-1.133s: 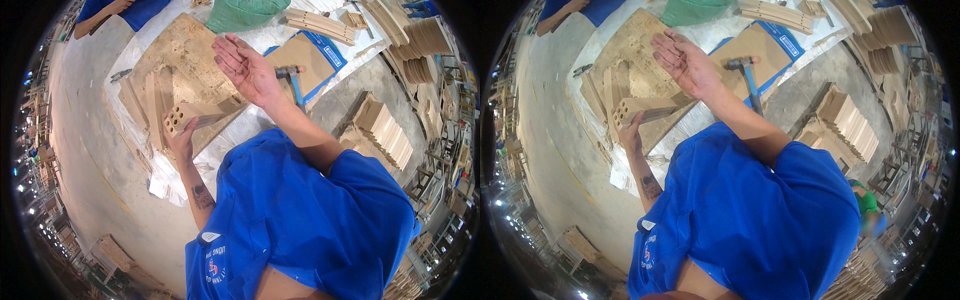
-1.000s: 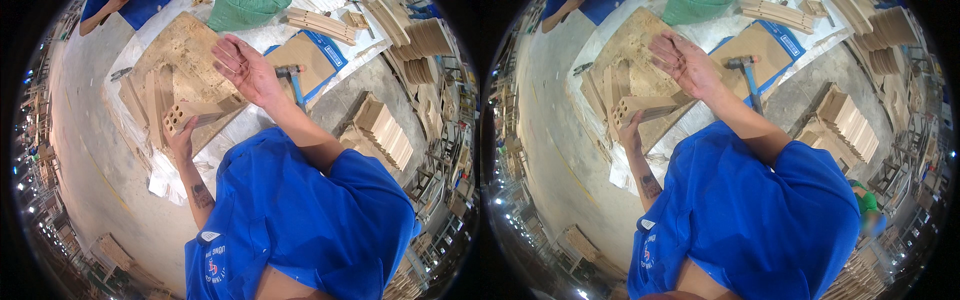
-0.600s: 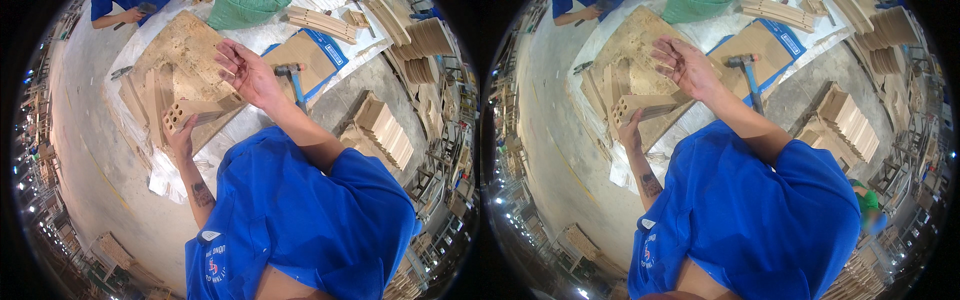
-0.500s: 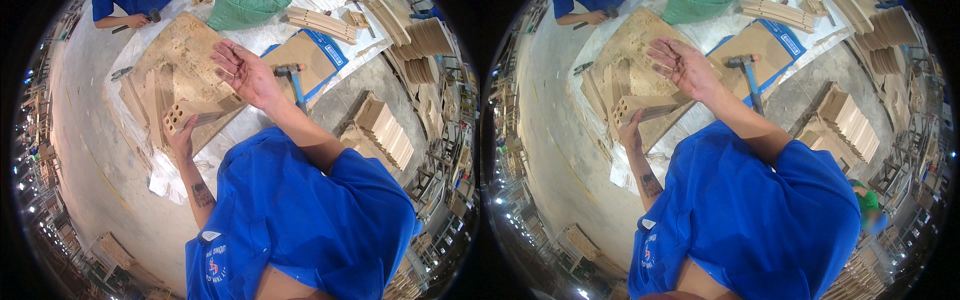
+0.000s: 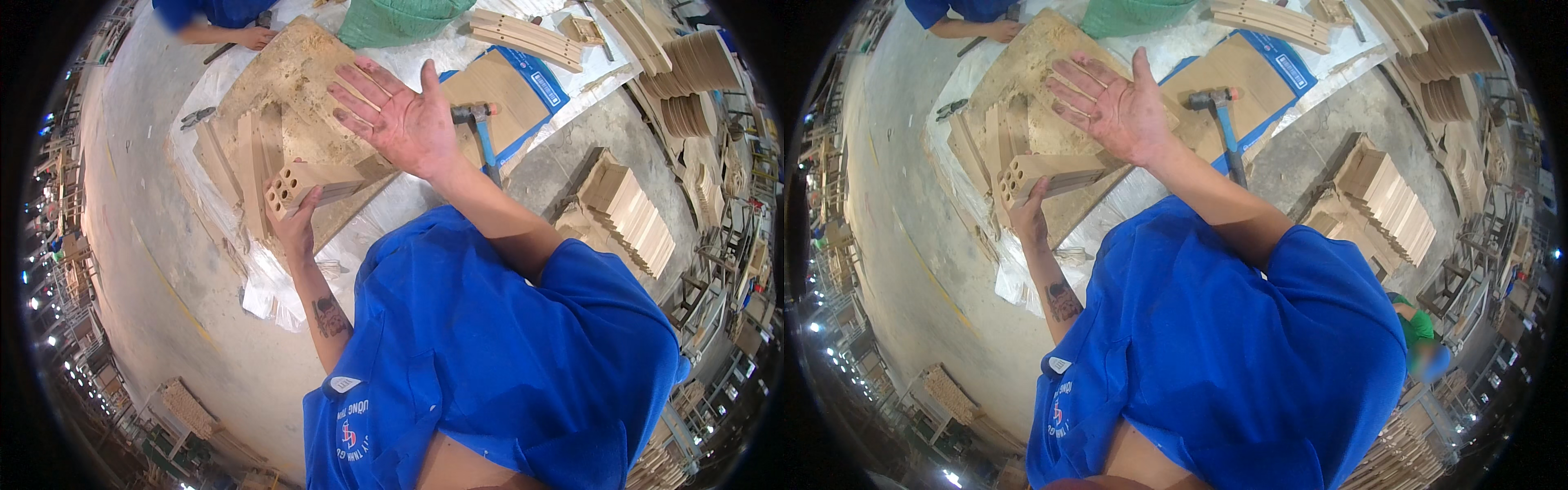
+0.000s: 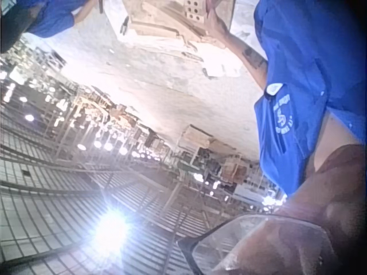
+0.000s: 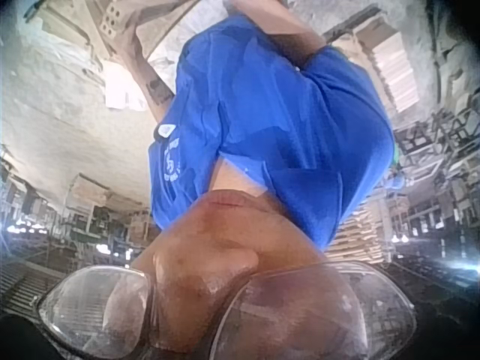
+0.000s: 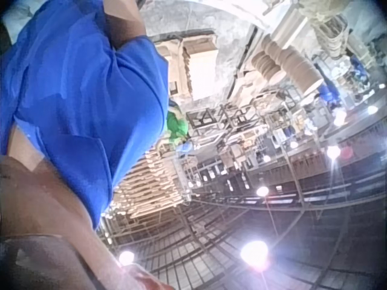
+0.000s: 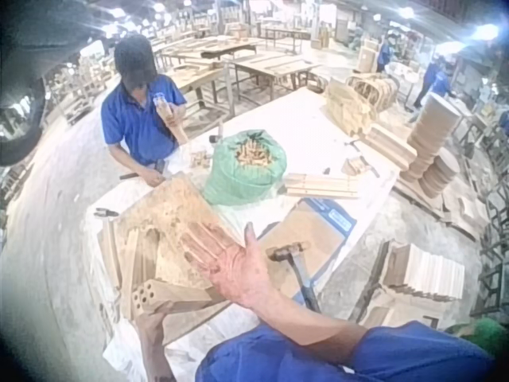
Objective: The person assembles small wooden dowels into a perforated wooden block using a hammer. They repeatedly insert dowels, tap them flush, and occasionally remove them to reinsert. The work occurs at a table in a workshop with other workers visible in the background.
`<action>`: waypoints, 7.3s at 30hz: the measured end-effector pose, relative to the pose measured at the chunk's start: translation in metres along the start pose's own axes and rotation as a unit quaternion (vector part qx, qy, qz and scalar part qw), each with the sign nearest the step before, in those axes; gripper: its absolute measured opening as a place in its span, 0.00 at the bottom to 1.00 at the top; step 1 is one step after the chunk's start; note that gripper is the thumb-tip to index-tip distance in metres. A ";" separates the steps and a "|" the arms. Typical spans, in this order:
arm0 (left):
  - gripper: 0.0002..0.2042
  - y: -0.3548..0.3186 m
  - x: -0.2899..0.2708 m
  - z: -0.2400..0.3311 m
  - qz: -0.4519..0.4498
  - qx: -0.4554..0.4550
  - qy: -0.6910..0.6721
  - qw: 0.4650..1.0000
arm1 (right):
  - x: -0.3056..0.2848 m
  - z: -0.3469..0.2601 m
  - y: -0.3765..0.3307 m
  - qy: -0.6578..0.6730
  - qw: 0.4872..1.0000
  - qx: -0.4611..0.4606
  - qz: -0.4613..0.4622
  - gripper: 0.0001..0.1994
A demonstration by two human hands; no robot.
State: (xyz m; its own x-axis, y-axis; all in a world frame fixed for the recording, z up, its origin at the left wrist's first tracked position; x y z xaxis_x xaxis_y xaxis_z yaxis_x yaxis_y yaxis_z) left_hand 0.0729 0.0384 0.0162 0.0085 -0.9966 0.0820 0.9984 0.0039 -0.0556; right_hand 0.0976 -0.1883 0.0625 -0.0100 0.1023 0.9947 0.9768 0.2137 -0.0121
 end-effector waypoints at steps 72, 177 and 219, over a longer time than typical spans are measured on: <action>0.32 0.001 -0.072 -0.022 0.136 -0.064 -0.005 0.989 | -0.103 -0.379 0.199 -0.675 0.598 -0.358 0.244 0.17; 0.27 0.006 -0.009 -0.018 -0.001 -0.030 0.000 1.000 | -0.122 -0.021 0.086 -0.823 0.555 0.083 0.093 0.21; 0.28 0.006 0.005 -0.004 -0.034 0.007 -0.024 0.999 | 0.045 0.040 0.008 -0.658 0.753 -0.009 -0.010 0.13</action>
State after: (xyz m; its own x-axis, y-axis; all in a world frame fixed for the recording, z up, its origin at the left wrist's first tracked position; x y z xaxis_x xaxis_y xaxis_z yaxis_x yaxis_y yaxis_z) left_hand 0.0786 0.0327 0.0126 -0.0573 -0.9895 0.1329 0.9975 -0.0624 -0.0341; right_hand 0.0961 -0.1434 0.1029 -0.2152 0.9760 0.0332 0.9766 0.2148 0.0148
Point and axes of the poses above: each hand's wrist, its own y-axis towards the middle knuckle, its own x-axis out of the palm, z = x × y, the point moved 10 cm from there along y, towards the middle knuckle, and after that the axes turned 1 degree about x, right-handed, at the moved point
